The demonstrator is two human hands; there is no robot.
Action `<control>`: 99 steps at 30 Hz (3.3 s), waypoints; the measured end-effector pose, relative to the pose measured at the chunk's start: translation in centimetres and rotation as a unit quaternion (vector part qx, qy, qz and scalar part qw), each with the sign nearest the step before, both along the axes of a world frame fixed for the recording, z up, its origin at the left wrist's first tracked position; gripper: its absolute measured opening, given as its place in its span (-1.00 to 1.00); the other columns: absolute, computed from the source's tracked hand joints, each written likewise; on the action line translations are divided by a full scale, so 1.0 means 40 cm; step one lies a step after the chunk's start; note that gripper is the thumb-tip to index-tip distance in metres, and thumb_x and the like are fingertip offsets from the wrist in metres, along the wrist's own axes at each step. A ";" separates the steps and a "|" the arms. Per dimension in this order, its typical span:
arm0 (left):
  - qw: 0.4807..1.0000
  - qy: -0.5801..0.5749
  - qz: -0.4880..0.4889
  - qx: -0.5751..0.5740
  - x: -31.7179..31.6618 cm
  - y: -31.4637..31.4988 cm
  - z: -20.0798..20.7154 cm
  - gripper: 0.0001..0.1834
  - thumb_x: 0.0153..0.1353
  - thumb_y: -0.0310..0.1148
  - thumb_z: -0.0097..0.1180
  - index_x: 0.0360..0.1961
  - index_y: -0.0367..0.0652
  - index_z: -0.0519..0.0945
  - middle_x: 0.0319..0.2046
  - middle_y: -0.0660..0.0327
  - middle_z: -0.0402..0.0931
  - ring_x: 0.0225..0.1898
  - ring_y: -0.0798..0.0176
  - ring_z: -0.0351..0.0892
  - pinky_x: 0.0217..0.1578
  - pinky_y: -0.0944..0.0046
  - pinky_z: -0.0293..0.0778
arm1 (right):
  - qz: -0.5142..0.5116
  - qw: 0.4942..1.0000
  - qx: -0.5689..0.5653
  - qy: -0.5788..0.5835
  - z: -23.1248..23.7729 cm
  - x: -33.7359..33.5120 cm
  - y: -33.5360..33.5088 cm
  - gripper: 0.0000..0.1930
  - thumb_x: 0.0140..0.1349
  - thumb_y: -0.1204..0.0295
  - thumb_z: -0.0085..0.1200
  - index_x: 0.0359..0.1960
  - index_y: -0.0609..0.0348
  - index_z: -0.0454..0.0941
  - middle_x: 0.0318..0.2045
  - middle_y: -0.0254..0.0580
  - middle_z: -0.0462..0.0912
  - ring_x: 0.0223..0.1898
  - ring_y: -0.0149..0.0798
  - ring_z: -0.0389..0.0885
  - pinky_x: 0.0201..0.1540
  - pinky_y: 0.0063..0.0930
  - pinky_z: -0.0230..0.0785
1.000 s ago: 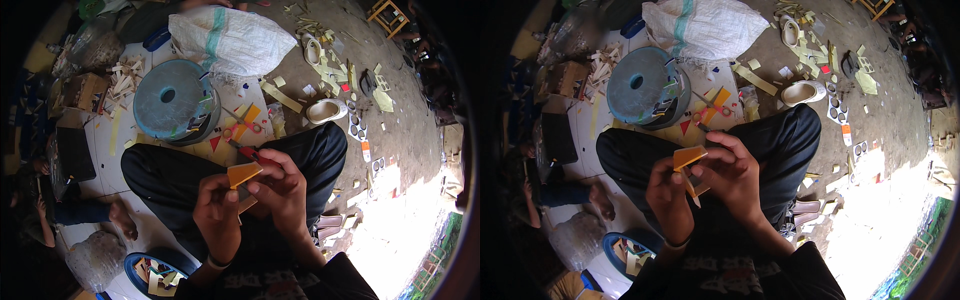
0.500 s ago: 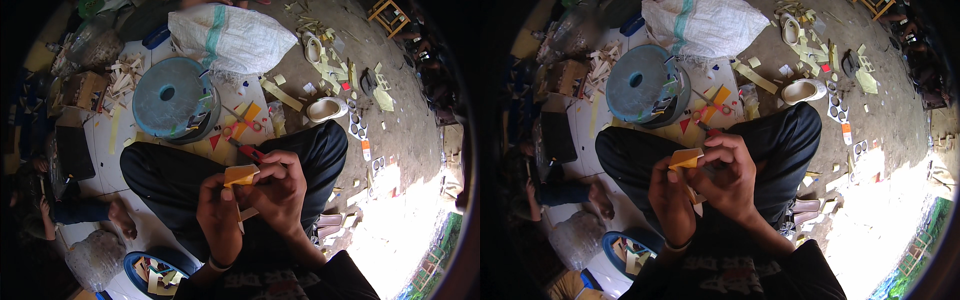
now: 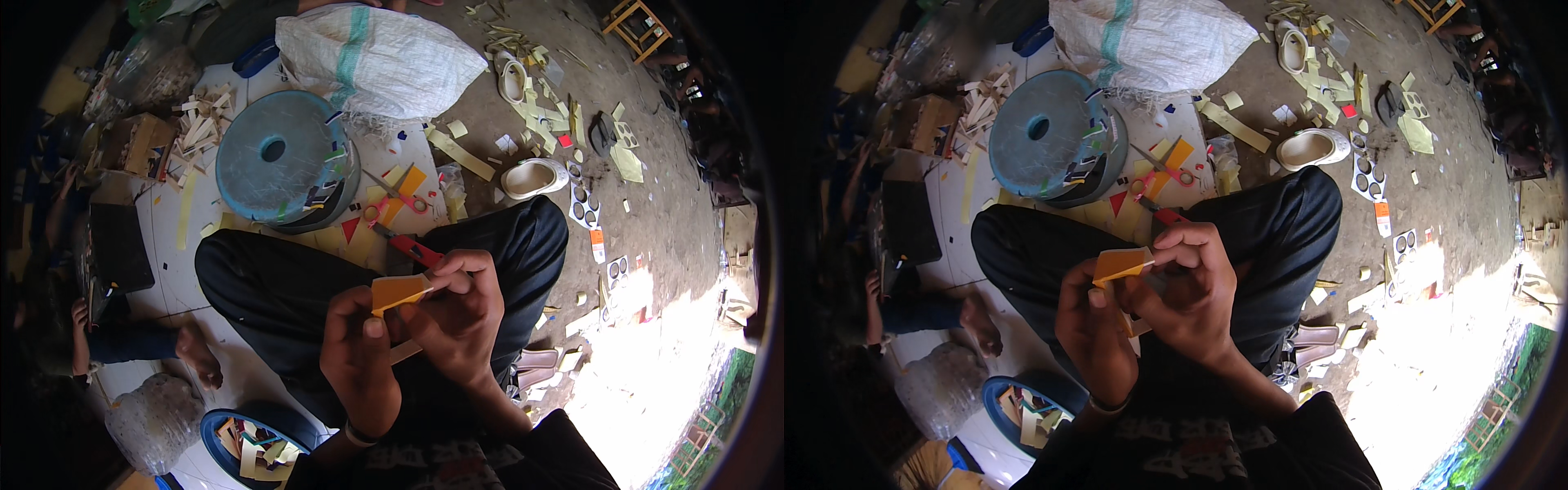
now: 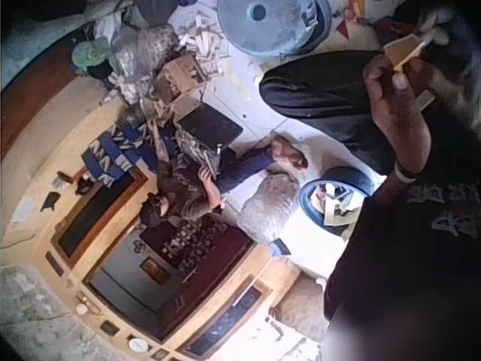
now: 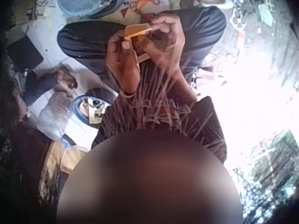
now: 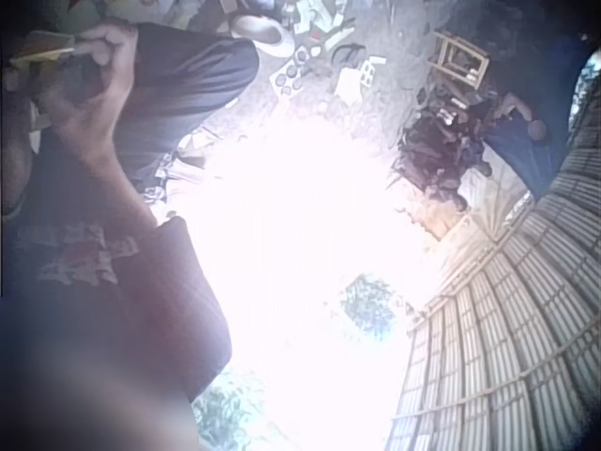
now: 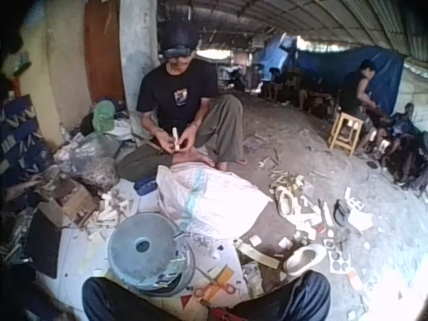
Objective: The person sits on the floor and assembles a small paper craft by folding yellow and white paper pieces. They use a red utility knife to trim edges and a pair of pink scissors to cut the paper. The person repeatedly folds and adjusts the paper to form a small structure.
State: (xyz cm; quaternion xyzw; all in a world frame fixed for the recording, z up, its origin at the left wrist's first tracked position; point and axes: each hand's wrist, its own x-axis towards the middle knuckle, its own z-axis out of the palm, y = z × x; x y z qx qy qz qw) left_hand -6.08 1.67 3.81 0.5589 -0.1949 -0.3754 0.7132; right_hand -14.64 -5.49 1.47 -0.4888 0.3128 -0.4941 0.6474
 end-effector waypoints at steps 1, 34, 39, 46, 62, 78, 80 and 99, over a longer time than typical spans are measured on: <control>1.000 0.000 0.002 -0.001 -0.001 0.000 0.001 -0.60 0.53 -0.19 0.16 0.12 -0.34 0.48 -0.19 0.27 0.52 -0.25 0.50 0.43 -0.19 0.45 0.40 | -0.005 1.000 -0.001 0.000 -0.002 0.003 0.003 -0.46 0.14 0.79 0.34 0.08 0.26 0.34 -0.18 -0.24 0.60 -0.09 -0.46 0.64 0.05 -0.52 0.52; 0.997 -0.075 -0.006 0.034 0.020 0.026 0.006 -0.59 0.53 -0.16 0.14 0.08 -0.35 0.50 -0.11 0.21 0.51 -0.26 0.47 0.48 -0.18 0.41 0.44 | -0.168 0.981 -0.080 0.047 -0.025 -0.009 -0.063 -0.59 0.15 0.75 0.39 -0.05 0.31 0.45 -0.13 -0.08 0.68 -0.11 -0.35 0.67 0.04 -0.49 0.51; 1.000 -0.016 -0.014 0.017 0.026 0.015 0.002 -0.63 0.51 -0.23 0.19 0.10 -0.32 0.49 -0.17 0.25 0.52 -0.22 0.48 0.50 -0.14 0.40 0.47 | -0.071 0.938 -0.300 0.158 0.004 -0.038 -0.072 -0.52 -0.09 0.60 0.57 -0.08 0.26 0.68 -0.10 -0.11 0.72 -0.11 -0.25 0.65 -0.05 -0.39 0.52; 0.999 -0.037 -0.024 0.007 0.013 0.006 -0.002 -0.66 0.52 -0.29 0.17 0.11 -0.35 0.47 -0.11 0.21 0.50 -0.10 0.48 0.50 -0.09 0.44 0.46 | -0.081 0.855 -0.441 0.260 0.033 -0.019 -0.074 -0.61 -0.26 0.46 0.53 -0.25 0.04 0.83 -0.21 -0.39 0.71 -0.25 -0.29 0.61 -0.24 -0.41 0.39; 0.991 -0.134 -0.012 0.020 0.014 0.013 -0.010 -0.67 0.49 -0.34 0.19 0.10 -0.35 0.48 -0.13 0.22 0.46 -0.25 0.51 0.46 -0.24 0.49 0.40 | -0.085 0.802 -0.526 0.272 -0.002 -0.026 -0.091 -0.62 -0.19 0.40 0.45 -0.21 0.09 0.75 -0.24 -0.32 0.69 -0.29 -0.30 0.66 -0.26 -0.45 0.34; 0.996 -0.037 -0.068 -0.038 0.075 0.007 -0.011 -0.69 0.47 -0.41 0.17 0.10 -0.35 0.43 -0.11 0.21 0.42 -0.26 0.48 0.46 -0.30 0.47 0.44 | -0.020 0.951 -0.271 0.146 -0.024 -0.022 -0.084 -0.68 -0.03 0.64 0.52 -0.18 0.22 0.75 -0.22 -0.17 0.75 -0.23 -0.28 0.73 -0.20 -0.45 0.59; 0.998 -0.009 -0.051 -0.037 0.067 0.008 0.000 -0.62 0.45 -0.26 0.23 0.07 -0.35 0.46 -0.11 0.17 0.47 -0.27 0.45 0.45 -0.24 0.43 0.38 | -0.040 0.943 -0.289 0.161 -0.020 -0.017 -0.088 -0.71 -0.04 0.67 0.49 -0.23 0.21 0.76 -0.26 -0.18 0.75 -0.26 -0.28 0.73 -0.25 -0.46 0.59; 0.990 0.078 -0.083 -0.088 0.047 0.018 -0.011 -0.68 0.40 -0.41 0.30 0.02 -0.29 0.44 0.05 0.09 0.45 -0.15 0.43 0.53 -0.13 0.41 0.48 | -0.135 0.895 -0.376 0.200 -0.009 -0.033 -0.060 -0.66 -0.12 0.73 0.47 -0.25 0.15 0.78 -0.25 -0.19 0.67 -0.36 -0.32 0.70 -0.37 -0.52 0.53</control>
